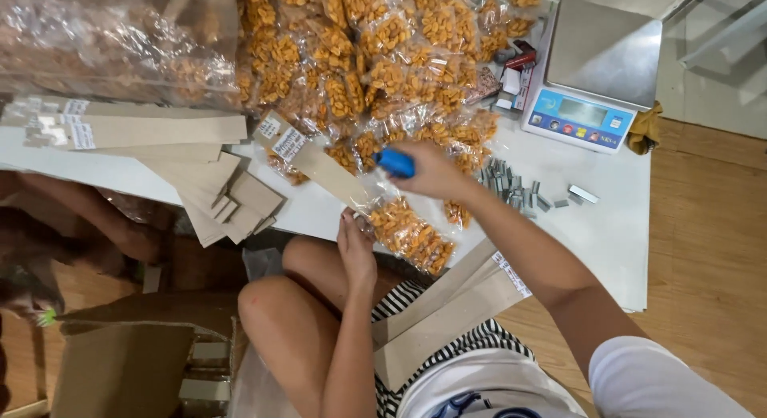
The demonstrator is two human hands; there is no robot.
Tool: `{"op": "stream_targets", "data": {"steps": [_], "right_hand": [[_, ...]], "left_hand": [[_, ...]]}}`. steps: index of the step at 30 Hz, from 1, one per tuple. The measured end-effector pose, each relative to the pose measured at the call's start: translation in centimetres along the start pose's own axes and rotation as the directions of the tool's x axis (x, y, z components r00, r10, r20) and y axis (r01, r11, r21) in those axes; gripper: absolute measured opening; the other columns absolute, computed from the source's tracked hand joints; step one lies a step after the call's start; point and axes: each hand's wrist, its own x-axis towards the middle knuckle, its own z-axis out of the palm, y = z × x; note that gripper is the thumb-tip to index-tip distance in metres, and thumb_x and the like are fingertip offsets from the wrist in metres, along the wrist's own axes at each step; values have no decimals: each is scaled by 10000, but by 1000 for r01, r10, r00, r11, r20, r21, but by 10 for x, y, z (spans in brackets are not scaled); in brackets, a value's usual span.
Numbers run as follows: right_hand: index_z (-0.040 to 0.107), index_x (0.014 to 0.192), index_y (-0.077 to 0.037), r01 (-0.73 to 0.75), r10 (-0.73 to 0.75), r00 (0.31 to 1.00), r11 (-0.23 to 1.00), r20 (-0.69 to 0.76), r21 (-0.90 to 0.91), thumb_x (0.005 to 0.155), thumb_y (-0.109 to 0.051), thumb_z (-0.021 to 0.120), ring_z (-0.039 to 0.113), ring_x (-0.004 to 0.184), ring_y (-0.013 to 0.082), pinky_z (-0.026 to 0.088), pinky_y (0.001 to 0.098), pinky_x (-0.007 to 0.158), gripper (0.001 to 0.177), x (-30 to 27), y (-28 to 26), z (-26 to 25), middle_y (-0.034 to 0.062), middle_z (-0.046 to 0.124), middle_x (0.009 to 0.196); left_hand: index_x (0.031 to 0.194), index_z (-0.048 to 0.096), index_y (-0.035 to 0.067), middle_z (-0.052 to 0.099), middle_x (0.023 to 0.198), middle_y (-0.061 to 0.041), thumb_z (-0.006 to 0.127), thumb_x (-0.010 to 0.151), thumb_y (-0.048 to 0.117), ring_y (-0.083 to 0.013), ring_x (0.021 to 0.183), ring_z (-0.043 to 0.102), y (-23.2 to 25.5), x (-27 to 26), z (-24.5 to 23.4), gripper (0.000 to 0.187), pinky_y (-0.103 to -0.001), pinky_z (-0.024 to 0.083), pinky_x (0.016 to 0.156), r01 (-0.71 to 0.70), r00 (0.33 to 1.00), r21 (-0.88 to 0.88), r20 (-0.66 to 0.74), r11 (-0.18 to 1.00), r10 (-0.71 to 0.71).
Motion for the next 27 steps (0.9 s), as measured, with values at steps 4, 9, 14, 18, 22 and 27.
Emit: {"op": "stream_targets", "data": {"steps": [4,9,14,18,22,27], "right_hand": [[701,1178,-89,-17,16,999,999,41,34,730,-59,795,725,996,406,547,518,885,459,6,11,33,160,758,1006],[700,1164,-96,-199,195,980,973,-45,-117,734,-208,816,721,943,442,564,516,803,459,9,-14,48,201,744,938],[696,1121,-131,-260,351,915,891,-200,373,846,-430,799,705,901,286,538,402,746,419,29,-10,86,79,728,901],[710,819,-127,-320,428,878,858,-212,402,971,-550,655,596,613,155,453,294,567,453,40,9,111,5,588,609],[684,782,-121,-318,431,871,861,-237,397,975,-526,672,581,606,146,432,289,551,448,39,13,113,8,577,599],[665,1159,19,-232,267,922,961,-280,151,928,-404,769,708,927,463,546,490,775,493,30,-37,59,273,701,925]], "left_hand": [[1378,572,51,642,1030,-43,509,1087,290,-101,905,589,-21,8,-6,382,-259,559,769,-69,997,134,-10,989,71],[1345,492,-60,714,1027,-163,576,1058,165,-157,918,617,-1,-4,3,374,-387,550,844,-198,980,215,29,956,196],[1313,485,75,752,875,-125,558,1060,150,-111,816,626,-21,7,-10,274,-298,526,738,-228,973,263,85,938,213],[1214,468,86,751,862,-118,595,1030,135,-120,774,616,7,-10,-4,229,-280,502,705,-236,971,304,118,923,209],[1236,474,76,774,924,-164,579,1046,151,-149,781,658,-3,-1,-7,229,-320,518,694,-202,978,330,112,922,174],[1279,587,41,729,943,-38,549,1053,153,-66,798,603,-100,46,-45,255,-219,531,706,5,998,254,62,967,-22]]}}
